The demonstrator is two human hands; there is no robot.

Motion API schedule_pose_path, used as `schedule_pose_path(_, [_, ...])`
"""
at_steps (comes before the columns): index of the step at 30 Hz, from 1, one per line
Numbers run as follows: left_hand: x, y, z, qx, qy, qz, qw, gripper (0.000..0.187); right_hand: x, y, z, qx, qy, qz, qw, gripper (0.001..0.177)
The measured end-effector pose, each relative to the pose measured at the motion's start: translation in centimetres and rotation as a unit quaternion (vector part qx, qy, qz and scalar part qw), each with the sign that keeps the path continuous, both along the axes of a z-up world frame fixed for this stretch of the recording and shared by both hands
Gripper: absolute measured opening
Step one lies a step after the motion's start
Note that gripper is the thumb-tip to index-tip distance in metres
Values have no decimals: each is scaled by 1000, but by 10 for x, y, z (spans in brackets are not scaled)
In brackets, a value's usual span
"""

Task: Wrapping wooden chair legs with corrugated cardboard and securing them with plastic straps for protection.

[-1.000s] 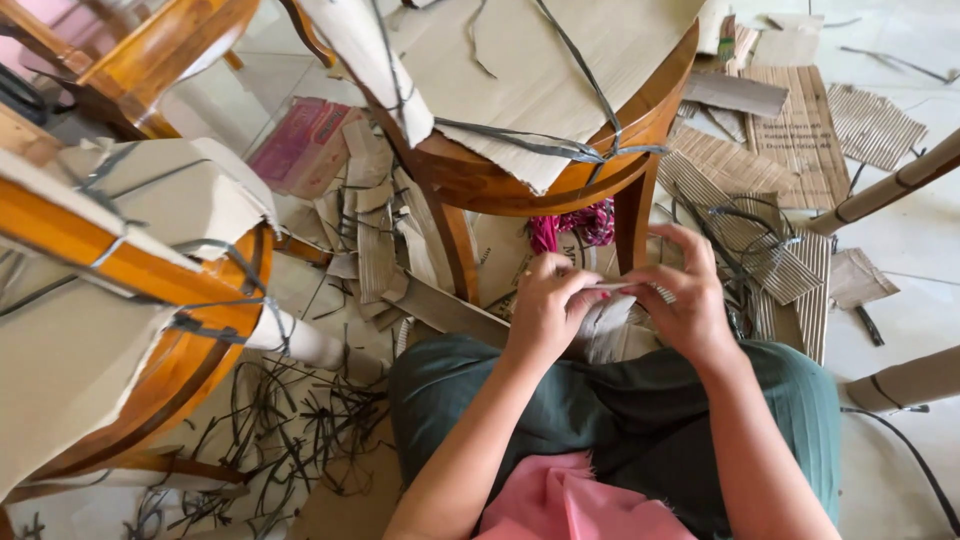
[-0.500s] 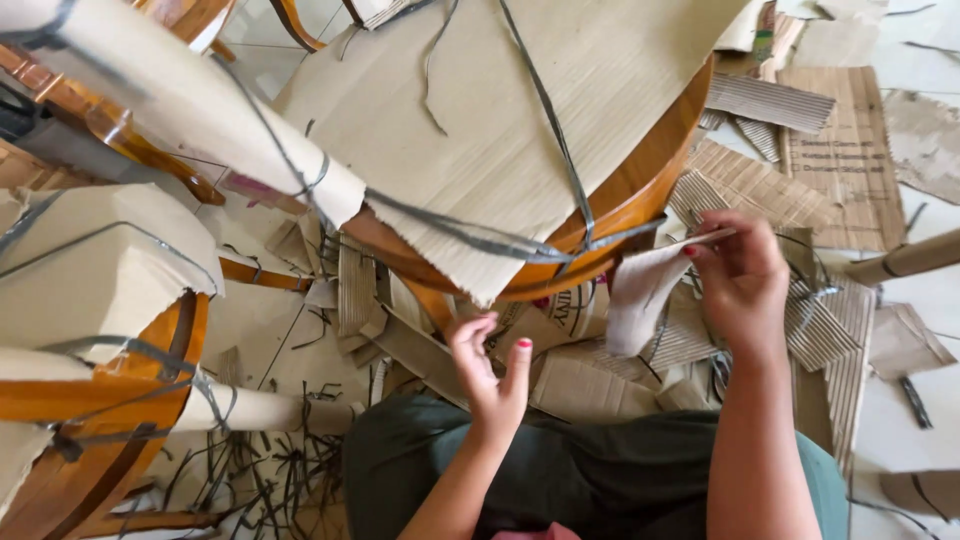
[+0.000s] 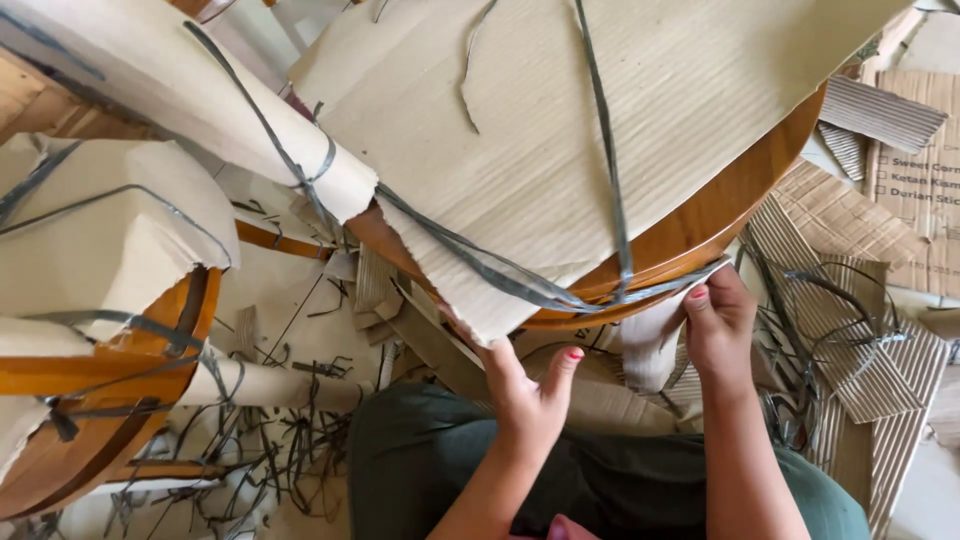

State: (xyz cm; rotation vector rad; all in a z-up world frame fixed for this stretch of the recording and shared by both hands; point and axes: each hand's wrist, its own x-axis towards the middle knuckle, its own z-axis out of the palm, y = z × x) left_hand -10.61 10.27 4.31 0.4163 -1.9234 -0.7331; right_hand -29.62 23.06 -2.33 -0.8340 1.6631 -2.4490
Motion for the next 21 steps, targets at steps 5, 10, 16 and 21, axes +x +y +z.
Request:
schedule_pose_path(5, [21,-55,-9,46,38,39,997,115,35,-22,-13,-15,0,20,1000,27])
schedule_pose_path(10, [40,-93,-4,53,16,38,998,112,62,-42,-1,22,34,18,999,26])
schedule_pose_path(16, [37,-104,-60,91,29,-3,995,112,57,-21,-13,105,96,-52,988,22])
schedule_pose_path(21, [36,-65,-47,184,100,-99,973,115,80,-12,38,117,165,-82,976,15])
